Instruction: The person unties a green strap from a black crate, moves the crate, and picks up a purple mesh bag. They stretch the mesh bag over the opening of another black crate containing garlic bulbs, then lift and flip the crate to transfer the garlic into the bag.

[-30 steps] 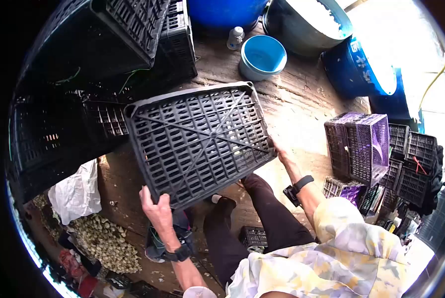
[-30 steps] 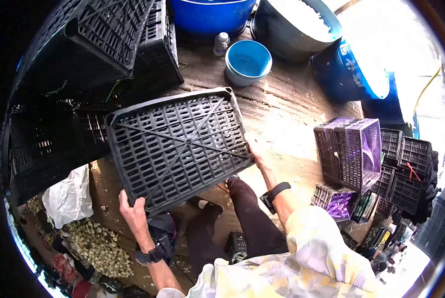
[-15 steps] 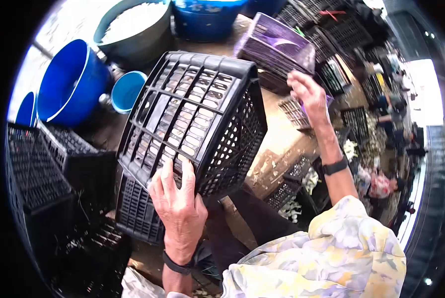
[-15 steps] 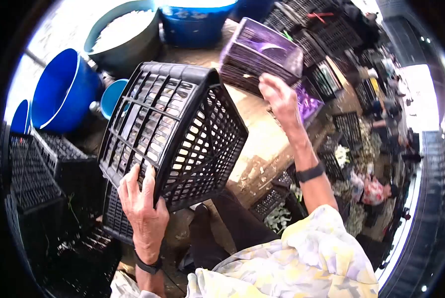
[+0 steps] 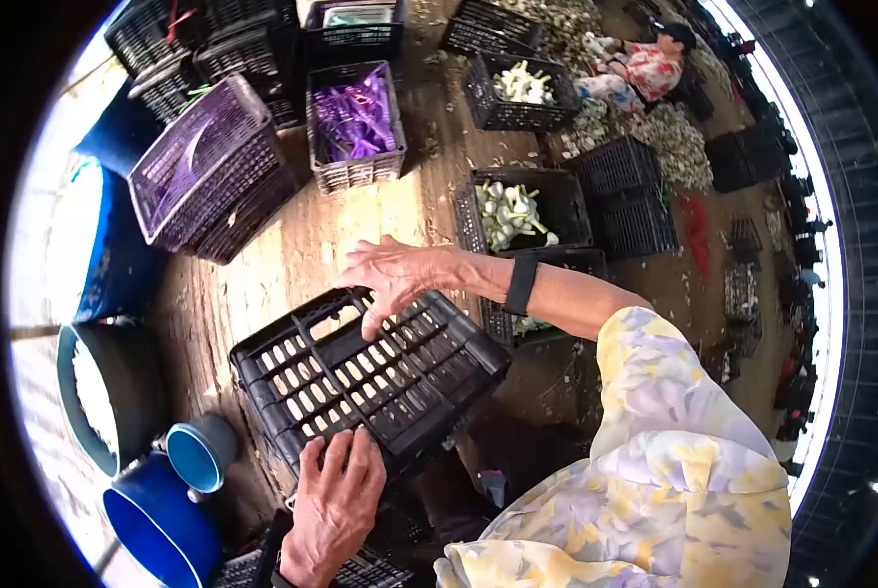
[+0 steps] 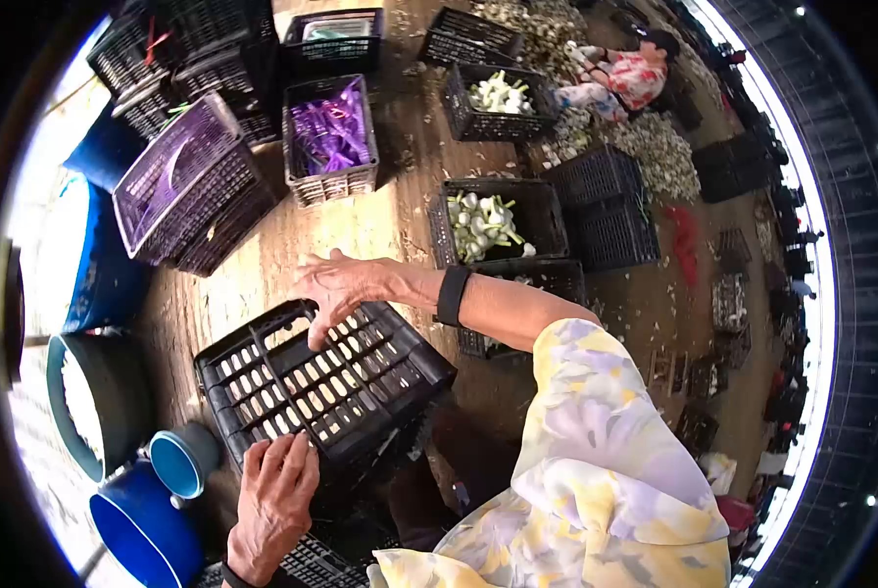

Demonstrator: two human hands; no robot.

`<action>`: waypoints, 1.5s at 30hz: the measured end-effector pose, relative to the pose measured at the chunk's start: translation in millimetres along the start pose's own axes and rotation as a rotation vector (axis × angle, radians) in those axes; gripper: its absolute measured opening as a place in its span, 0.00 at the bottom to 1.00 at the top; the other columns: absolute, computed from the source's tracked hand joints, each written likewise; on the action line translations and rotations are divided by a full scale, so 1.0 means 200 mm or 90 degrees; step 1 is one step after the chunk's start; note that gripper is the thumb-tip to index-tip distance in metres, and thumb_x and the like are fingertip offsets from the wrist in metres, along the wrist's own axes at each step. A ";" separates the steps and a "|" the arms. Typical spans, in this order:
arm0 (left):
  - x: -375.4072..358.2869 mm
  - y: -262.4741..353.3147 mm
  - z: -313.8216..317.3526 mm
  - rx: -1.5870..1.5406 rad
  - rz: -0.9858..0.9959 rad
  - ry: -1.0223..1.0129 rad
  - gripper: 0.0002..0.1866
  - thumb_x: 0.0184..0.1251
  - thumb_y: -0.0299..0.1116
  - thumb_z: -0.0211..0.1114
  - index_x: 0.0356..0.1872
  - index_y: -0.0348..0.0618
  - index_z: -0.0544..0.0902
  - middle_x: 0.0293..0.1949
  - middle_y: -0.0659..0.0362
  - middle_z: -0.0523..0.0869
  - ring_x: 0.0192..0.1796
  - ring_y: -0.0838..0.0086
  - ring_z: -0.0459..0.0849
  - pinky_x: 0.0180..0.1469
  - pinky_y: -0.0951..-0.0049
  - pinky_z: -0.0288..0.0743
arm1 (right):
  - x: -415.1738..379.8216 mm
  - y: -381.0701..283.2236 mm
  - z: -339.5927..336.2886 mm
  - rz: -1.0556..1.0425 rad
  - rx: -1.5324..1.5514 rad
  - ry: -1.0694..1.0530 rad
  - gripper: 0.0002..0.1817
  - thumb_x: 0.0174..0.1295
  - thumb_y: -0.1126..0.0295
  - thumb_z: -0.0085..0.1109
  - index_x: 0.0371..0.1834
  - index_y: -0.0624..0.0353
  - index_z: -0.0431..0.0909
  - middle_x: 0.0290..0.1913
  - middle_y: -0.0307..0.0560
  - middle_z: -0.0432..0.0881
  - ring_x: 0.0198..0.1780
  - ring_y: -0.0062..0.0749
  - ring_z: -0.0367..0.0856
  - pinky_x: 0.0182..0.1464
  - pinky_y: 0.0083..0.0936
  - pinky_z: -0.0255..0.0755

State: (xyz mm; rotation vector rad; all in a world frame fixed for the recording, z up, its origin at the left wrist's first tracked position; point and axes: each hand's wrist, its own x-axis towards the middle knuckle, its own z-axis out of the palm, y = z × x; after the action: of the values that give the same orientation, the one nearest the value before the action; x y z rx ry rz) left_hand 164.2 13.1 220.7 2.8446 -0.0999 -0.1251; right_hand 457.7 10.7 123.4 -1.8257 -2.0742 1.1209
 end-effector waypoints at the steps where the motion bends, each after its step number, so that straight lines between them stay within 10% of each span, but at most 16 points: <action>1: 0.11 -0.01 -0.02 -0.001 0.047 -0.026 0.21 0.50 0.30 0.57 0.47 0.31 0.75 0.53 0.47 0.73 0.57 0.58 0.70 0.58 0.53 0.64 | -0.08 0.12 -0.01 -0.002 0.061 0.029 0.44 0.36 0.47 0.71 0.58 0.61 0.71 0.53 0.55 0.71 0.58 0.46 0.66 0.59 0.39 0.61; 5: 0.52 -0.02 -0.23 0.021 0.169 -0.083 0.20 0.53 0.31 0.57 0.47 0.30 0.75 0.51 0.46 0.75 0.56 0.59 0.72 0.58 0.50 0.66 | -0.38 0.52 -0.13 0.106 0.259 0.098 0.47 0.37 0.45 0.71 0.57 0.68 0.70 0.56 0.61 0.69 0.60 0.49 0.67 0.61 0.37 0.65; 9: 0.88 0.07 -0.41 0.080 0.300 -0.114 0.16 0.56 0.31 0.58 0.44 0.33 0.76 0.49 0.47 0.77 0.55 0.61 0.74 0.56 0.49 0.69 | -0.68 0.75 -0.36 0.163 0.527 -0.051 0.28 0.45 0.56 0.70 0.45 0.65 0.79 0.29 0.45 0.81 0.30 0.26 0.79 0.35 0.24 0.74; 15: 1.14 0.08 -0.32 0.142 0.332 0.087 0.16 0.56 0.33 0.58 0.45 0.35 0.77 0.55 0.51 0.73 0.60 0.65 0.70 0.63 0.50 0.65 | -1.32 0.51 -0.87 0.242 0.224 0.300 0.16 0.43 0.66 0.64 0.29 0.70 0.79 0.20 0.45 0.77 0.25 0.22 0.75 0.28 0.24 0.68; 18: 1.16 0.14 -0.03 0.008 0.129 0.047 0.24 0.52 0.31 0.60 0.55 0.41 0.73 0.59 0.50 0.68 0.64 0.60 0.66 0.69 0.53 0.55 | -1.44 0.47 -0.79 0.210 0.186 0.394 0.14 0.44 0.68 0.66 0.30 0.69 0.78 0.21 0.48 0.77 0.25 0.24 0.76 0.28 0.25 0.67; 21: 1.04 0.21 0.30 -0.208 -0.083 0.083 0.23 0.52 0.25 0.59 0.53 0.38 0.73 0.58 0.46 0.69 0.63 0.54 0.67 0.66 0.54 0.59 | -1.43 0.63 -0.57 0.227 -0.119 0.401 0.11 0.47 0.69 0.66 0.24 0.64 0.74 0.21 0.48 0.76 0.24 0.43 0.74 0.30 0.33 0.64; 26: 0.35 0.21 0.88 -0.383 -0.598 0.122 0.16 0.50 0.24 0.58 0.43 0.37 0.78 0.43 0.47 0.78 0.48 0.52 0.75 0.51 0.60 0.71 | -1.29 1.30 -0.08 0.204 -0.296 0.447 0.11 0.49 0.67 0.66 0.31 0.60 0.77 0.28 0.49 0.79 0.33 0.45 0.78 0.36 0.38 0.66; 34: -1.00 1.03 1.63 -0.592 -1.399 0.209 0.07 0.49 0.27 0.58 0.29 0.38 0.82 0.23 0.54 0.83 0.28 0.66 0.83 0.33 0.69 0.75 | -1.39 1.68 0.51 0.522 -0.281 0.088 0.16 0.48 0.66 0.63 0.38 0.63 0.78 0.35 0.63 0.81 0.42 0.59 0.79 0.43 0.46 0.72; 37: -1.02 1.23 1.63 -0.949 -1.531 0.554 0.05 0.54 0.25 0.55 0.23 0.43 0.79 0.18 0.62 0.78 0.16 0.80 0.73 0.14 0.81 0.61 | -1.43 1.98 0.54 0.437 -0.274 -0.098 0.09 0.50 0.69 0.61 0.32 0.63 0.80 0.29 0.59 0.82 0.33 0.50 0.82 0.33 0.41 0.75; 39: -1.00 1.30 1.72 -0.986 -1.559 0.545 0.06 0.55 0.24 0.54 0.25 0.43 0.79 0.19 0.62 0.78 0.16 0.80 0.73 0.15 0.81 0.62 | -1.21 1.68 0.41 0.737 -0.058 -0.096 0.05 0.51 0.72 0.59 0.26 0.63 0.80 0.23 0.50 0.82 0.22 0.36 0.81 0.22 0.32 0.74; 41: -0.96 1.31 1.74 -0.968 -1.555 0.490 0.03 0.57 0.26 0.56 0.28 0.43 0.79 0.22 0.60 0.80 0.20 0.78 0.77 0.18 0.79 0.68 | -1.07 1.57 0.33 0.746 -0.022 -0.058 0.04 0.53 0.72 0.56 0.27 0.60 0.80 0.21 0.41 0.80 0.16 0.24 0.77 0.17 0.23 0.70; 45: -1.08 1.24 1.86 -1.155 -1.463 0.987 0.07 0.62 0.34 0.62 0.37 0.43 0.78 0.28 0.58 0.83 0.28 0.74 0.83 0.29 0.74 0.79 | -0.60 1.28 0.34 0.588 0.162 0.108 0.06 0.54 0.71 0.51 0.26 0.58 0.78 0.20 0.40 0.78 0.16 0.21 0.75 0.14 0.18 0.65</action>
State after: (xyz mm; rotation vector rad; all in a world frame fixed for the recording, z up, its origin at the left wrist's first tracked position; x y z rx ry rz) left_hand -100.1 -311.7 -45.6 -0.2883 1.8693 0.8289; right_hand 650.3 -133.9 -40.5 -2.6670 -0.8906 1.2342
